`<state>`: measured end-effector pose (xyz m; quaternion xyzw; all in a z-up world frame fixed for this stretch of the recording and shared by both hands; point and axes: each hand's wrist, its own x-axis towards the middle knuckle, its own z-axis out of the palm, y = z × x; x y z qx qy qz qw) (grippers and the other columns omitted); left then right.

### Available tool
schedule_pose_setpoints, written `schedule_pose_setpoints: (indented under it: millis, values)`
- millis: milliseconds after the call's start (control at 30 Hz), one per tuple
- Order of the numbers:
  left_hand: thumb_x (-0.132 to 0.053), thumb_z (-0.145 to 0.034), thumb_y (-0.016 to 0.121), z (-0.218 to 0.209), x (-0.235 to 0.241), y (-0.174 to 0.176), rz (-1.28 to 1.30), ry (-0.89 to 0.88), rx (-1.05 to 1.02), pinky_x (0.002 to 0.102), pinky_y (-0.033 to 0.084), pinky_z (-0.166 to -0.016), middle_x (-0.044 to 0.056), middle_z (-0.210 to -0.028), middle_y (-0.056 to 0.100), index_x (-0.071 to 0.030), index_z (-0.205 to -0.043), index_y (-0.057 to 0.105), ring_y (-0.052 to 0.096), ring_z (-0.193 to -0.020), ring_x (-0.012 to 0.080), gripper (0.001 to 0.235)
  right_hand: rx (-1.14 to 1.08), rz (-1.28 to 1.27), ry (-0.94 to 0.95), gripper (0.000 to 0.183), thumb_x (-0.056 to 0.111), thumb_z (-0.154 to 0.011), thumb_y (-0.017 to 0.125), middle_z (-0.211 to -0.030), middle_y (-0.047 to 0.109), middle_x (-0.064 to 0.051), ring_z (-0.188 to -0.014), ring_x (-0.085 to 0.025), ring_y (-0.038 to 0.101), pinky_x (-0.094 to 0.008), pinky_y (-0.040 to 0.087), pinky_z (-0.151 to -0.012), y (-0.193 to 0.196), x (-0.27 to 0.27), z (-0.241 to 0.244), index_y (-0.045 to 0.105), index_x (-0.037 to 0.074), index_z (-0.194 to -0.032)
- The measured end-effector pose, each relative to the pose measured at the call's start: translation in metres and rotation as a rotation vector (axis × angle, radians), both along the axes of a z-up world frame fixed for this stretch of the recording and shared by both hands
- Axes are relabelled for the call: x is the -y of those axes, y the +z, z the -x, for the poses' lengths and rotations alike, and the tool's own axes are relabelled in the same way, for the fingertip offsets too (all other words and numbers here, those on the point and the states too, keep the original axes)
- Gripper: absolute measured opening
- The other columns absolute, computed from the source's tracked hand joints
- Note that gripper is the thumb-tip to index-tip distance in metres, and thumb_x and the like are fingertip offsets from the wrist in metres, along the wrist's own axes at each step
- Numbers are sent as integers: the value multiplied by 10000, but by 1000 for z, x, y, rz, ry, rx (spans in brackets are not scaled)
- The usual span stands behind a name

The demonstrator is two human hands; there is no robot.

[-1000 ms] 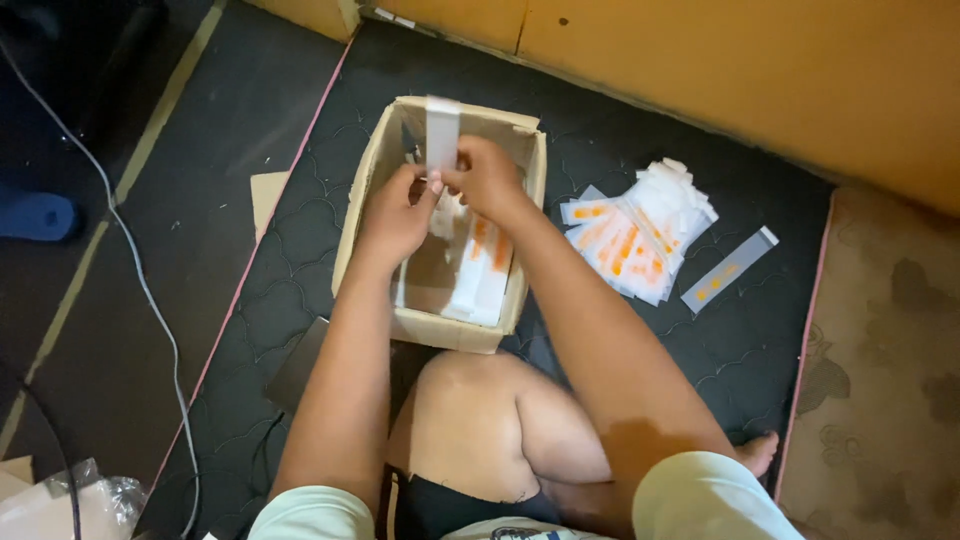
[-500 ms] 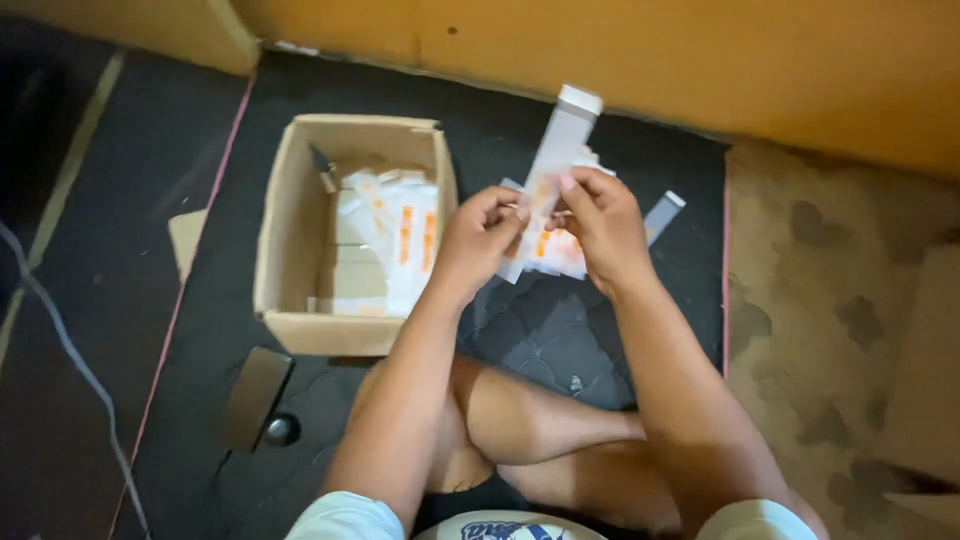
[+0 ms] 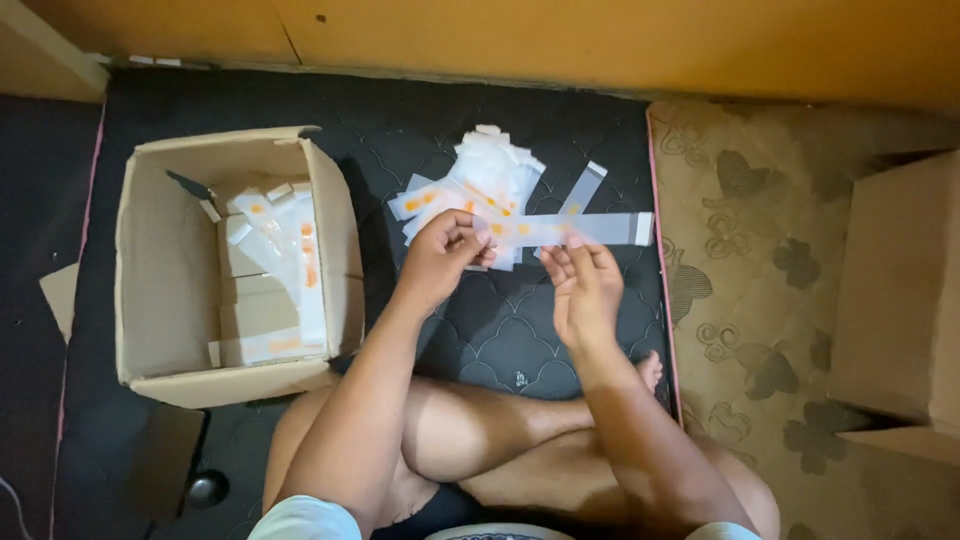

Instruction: Peeling the protective backing from adhesive strips and placing them into a cardboard box.

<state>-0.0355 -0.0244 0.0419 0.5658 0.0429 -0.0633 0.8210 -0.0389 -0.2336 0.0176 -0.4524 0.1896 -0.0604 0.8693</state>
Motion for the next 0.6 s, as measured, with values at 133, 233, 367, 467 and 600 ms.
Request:
schedule_pose_setpoints:
  millis: [133, 233, 367, 467, 600]
  values:
    - [-62, -974, 680, -9, 6, 12, -33, 43, 3, 335, 667, -659, 156, -825, 689, 41, -1070, 637, 715, -704, 182, 147, -3, -87, 27, 171, 75, -990, 660, -971, 700, -136, -902, -293, 767, -429, 684, -865, -8, -15, -7, 575, 18, -1127]
    - [-33, -950, 703, -14, 6, 7, -117, 81, 77, 310, 657, -594, 151, -758, 692, 31, -1004, 654, 726, -653, 177, 98, 73, -86, 97, 241, 160, -1000, 684, -996, 719, -130, -933, -287, 772, -419, 679, -866, -28, -18, -13, 575, 51, -1185]
    - [-36, -936, 717, -16, 0, 10, -326, 136, 178, 267, 607, -551, 117, -651, 692, -14, -933, 713, 677, -555, 136, 23, 60, -135, 128, 259, 221, -1036, 613, -991, 733, -160, -936, -303, 772, -419, 679, -858, -32, -25, -17, 582, 37, -1216]
    - [-41, -942, 709, -21, -2, -1, -321, 135, 175, 257, 594, -547, 115, -640, 687, -20, -905, 717, 663, -550, 127, 43, 8, -103, 118, 129, 133, -1012, 644, -954, 743, -154, -896, -292, 776, -394, 683, -820, -23, -29, -17, 603, 43, -1095]
    - [-35, -945, 716, -22, -5, 0, -170, 121, 117, 277, 620, -587, 140, -682, 692, 11, -917, 698, 679, -592, 139, 56, -27, -79, 82, 119, 117, -987, 685, -930, 749, -178, -855, -283, 779, -367, 693, -777, -15, -28, -21, 619, 22, -1011]
